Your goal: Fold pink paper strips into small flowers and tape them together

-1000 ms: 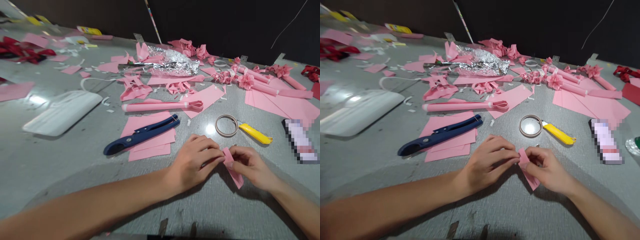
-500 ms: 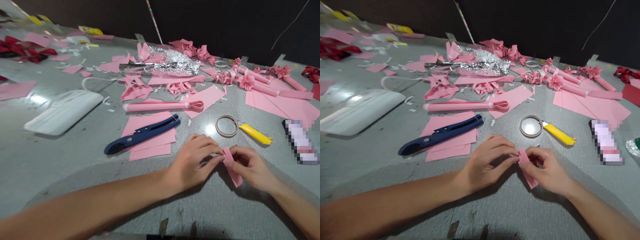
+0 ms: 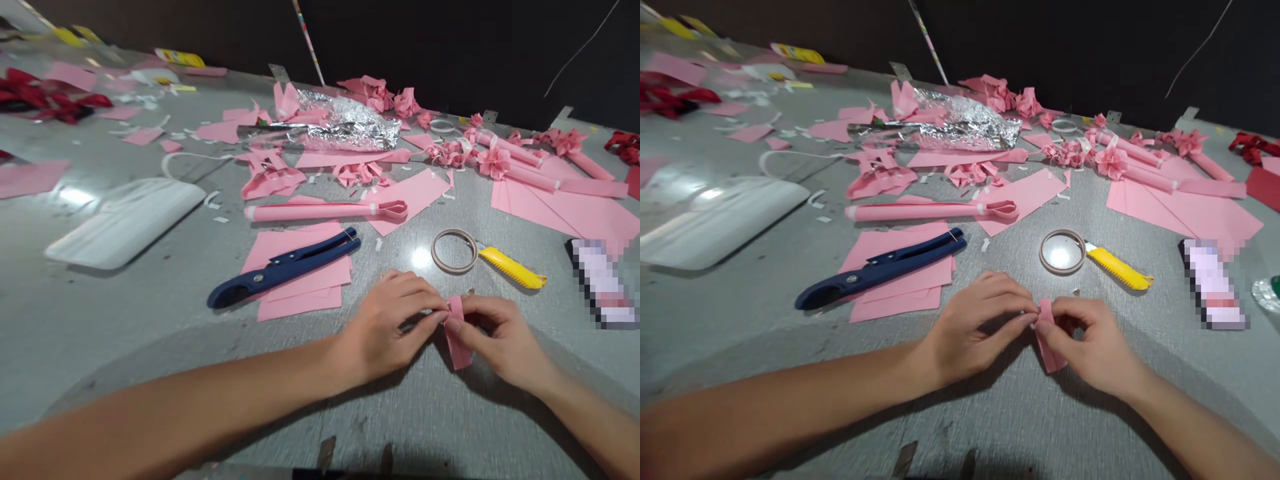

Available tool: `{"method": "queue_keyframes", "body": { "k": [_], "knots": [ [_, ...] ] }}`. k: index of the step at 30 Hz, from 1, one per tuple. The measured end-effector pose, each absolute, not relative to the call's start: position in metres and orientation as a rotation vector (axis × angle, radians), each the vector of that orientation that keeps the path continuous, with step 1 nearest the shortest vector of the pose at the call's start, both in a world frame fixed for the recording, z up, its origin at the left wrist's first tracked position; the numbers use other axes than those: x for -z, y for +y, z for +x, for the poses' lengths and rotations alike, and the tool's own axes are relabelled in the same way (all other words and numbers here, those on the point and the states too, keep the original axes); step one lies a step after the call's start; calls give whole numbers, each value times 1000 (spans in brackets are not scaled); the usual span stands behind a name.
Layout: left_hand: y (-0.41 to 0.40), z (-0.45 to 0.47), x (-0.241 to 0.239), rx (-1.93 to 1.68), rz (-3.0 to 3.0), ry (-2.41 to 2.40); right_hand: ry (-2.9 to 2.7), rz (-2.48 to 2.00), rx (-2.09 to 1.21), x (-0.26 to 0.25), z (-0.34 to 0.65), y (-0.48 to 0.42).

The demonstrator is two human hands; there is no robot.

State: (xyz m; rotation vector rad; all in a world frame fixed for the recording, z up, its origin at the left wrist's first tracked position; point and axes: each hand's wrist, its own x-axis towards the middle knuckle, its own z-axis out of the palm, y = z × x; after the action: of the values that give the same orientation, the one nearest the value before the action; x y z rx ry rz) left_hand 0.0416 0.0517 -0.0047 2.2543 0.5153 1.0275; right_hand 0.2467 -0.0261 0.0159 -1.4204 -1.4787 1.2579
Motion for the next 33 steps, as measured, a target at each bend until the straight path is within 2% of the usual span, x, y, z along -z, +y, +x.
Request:
{"method": "queue_keyframes", "body": {
  "k": [13,19,25,33],
  "knots": [
    [54,42,1,-979,2034,475,-1425,-1438,-1314,-17,249,-25],
    [56,43,-1,-892,1864,641,-1364,-1339,-1412,-21,253,-25],
    [56,44,-2,-841,1892,530,-1420,-1356,-1465,-20,250,-27],
    [55,44,-2,-810,1855,544,-1416,-1436,-1394,-19,249,-26]
  ]
}}
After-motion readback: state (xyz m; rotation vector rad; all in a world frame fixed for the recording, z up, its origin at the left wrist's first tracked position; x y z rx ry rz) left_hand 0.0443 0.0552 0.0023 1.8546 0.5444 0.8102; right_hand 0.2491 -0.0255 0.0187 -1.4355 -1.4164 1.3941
